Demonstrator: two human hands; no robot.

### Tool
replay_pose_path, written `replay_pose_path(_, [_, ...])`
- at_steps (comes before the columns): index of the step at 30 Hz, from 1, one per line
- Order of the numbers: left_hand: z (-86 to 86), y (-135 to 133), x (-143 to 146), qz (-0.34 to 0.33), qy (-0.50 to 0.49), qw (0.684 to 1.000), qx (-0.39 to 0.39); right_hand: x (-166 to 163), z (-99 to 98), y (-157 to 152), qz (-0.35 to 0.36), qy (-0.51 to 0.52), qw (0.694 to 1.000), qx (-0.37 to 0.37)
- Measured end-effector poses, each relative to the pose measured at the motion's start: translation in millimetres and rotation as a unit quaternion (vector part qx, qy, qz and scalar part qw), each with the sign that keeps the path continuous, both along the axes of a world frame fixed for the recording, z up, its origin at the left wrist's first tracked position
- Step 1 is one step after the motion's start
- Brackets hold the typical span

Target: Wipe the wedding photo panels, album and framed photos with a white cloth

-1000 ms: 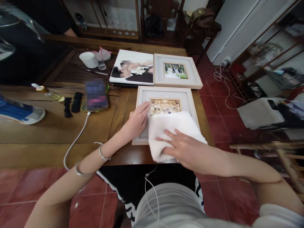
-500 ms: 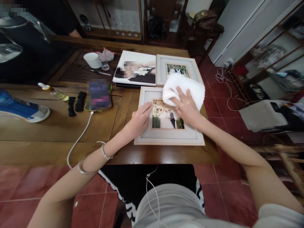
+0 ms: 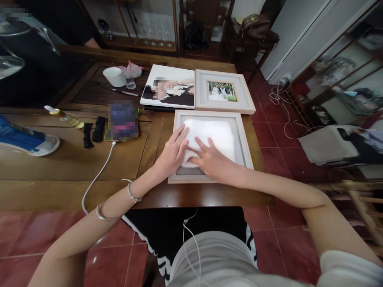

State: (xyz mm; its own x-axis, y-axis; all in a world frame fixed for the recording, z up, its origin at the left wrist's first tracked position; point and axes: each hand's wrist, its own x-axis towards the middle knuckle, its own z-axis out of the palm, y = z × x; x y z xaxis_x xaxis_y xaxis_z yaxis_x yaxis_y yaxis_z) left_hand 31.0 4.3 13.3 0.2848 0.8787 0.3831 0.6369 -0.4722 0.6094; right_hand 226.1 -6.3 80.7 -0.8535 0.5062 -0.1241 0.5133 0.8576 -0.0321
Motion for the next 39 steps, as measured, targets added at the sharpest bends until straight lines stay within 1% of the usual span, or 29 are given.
replay_pose_path(2, [2.8,-1,1,-0.002,0.0,1.0,-0.009,3,3.9,-15,0.031,0.001,1.0,-0.003])
replay_pose_path(5, [3.8,-1,4,-0.006,0.023,0.999,-0.028,9,5.7,-31,0.05,0.004,0.999,0.007])
replay_pose_path(8, [2.5,0,5,-0.01,0.052,0.998,-0.04,27,9.8,-40,0.03,-0.006,0.999,0.011])
replay_pose_path(10, [2.0,1,5,-0.016,0.063,0.997,-0.043,47,19.6,-37,0.008,-0.02,1.0,-0.005])
replay_pose_path(12, [2.2,1,4,-0.023,0.071,0.996,-0.045,72,37.1,-23,-0.005,-0.028,0.998,-0.049])
replay_pose_path(14, [3.0,1,2,-0.034,0.08,0.995,-0.046,96,59.8,2,-0.03,-0.018,0.992,-0.122])
replay_pose_path(15, [3.6,0,2,-0.039,0.085,0.995,-0.046,106,71.2,17,-0.031,0.008,0.988,-0.151])
replay_pose_path(16, [4.3,0,2,-0.045,0.088,0.994,-0.046,113,81.5,32,-0.029,0.055,0.985,-0.162])
replay_pose_path(17, [4.9,0,1,-0.048,0.091,0.994,-0.047,116,89.7,47,-0.064,0.094,0.983,-0.141])
replay_pose_path(18, [5.4,0,1,-0.049,0.093,0.993,-0.049,116,95.4,62,-0.125,0.141,0.978,-0.087])
replay_pose_path(19, [5.7,0,1,-0.049,0.094,0.993,-0.05,112,98.1,75,-0.181,0.192,0.964,-0.022])
replay_pose_path(20, [5.7,0,0,-0.049,0.093,0.993,-0.051,105,97.7,87,-0.231,0.241,0.941,0.049])
replay_pose_path(21, [5.4,0,0,-0.05,0.093,0.993,-0.052,94,94.1,97,-0.261,0.283,0.916,0.113])
replay_pose_path(22, [4.8,0,-1,-0.051,0.092,0.993,-0.053,81,87.8,105,-0.267,0.316,0.896,0.161])
replay_pose_path(23, [3.8,1,-1,-0.052,0.09,0.993,-0.054,67,79.0,111,-0.243,0.329,0.895,0.176])
replay_pose_path(24, [2.6,1,-2,-0.053,0.087,0.993,-0.053,51,68.3,116,-0.203,0.314,0.913,0.166])
replay_pose_path(27, [-1.3,3,-2,-0.047,0.075,0.995,-0.04,9,30.6,121,-0.094,0.21,0.968,0.097])
replay_pose_path(28, [-2.2,3,-2,-0.042,0.072,0.996,-0.037,-1,18.4,120,-0.047,0.174,0.981,0.075])
replay_pose_path(30, [-3.3,4,-2,-0.035,0.071,0.996,-0.038,-12,-1.4,116,0.014,0.112,0.992,0.047])
replay_pose_path(32, [-3.6,4,-1,-0.034,0.069,0.996,-0.039,-10,-12.0,112,0.022,0.083,0.996,0.036])
replay_pose_path(34, [-3.8,5,-1,-0.036,0.063,0.997,-0.036,3,-12.7,108,-0.001,0.073,0.997,0.035])
replay_pose_path(36, [-4.2,5,-1,-0.035,0.058,0.997,-0.035,24,-6.0,105,-0.028,0.055,0.997,0.036])
replay_pose_path(39, [-4.4,5,-1,-0.031,0.058,0.997,-0.039,58,9.8,100,-0.076,0.007,0.996,0.042])
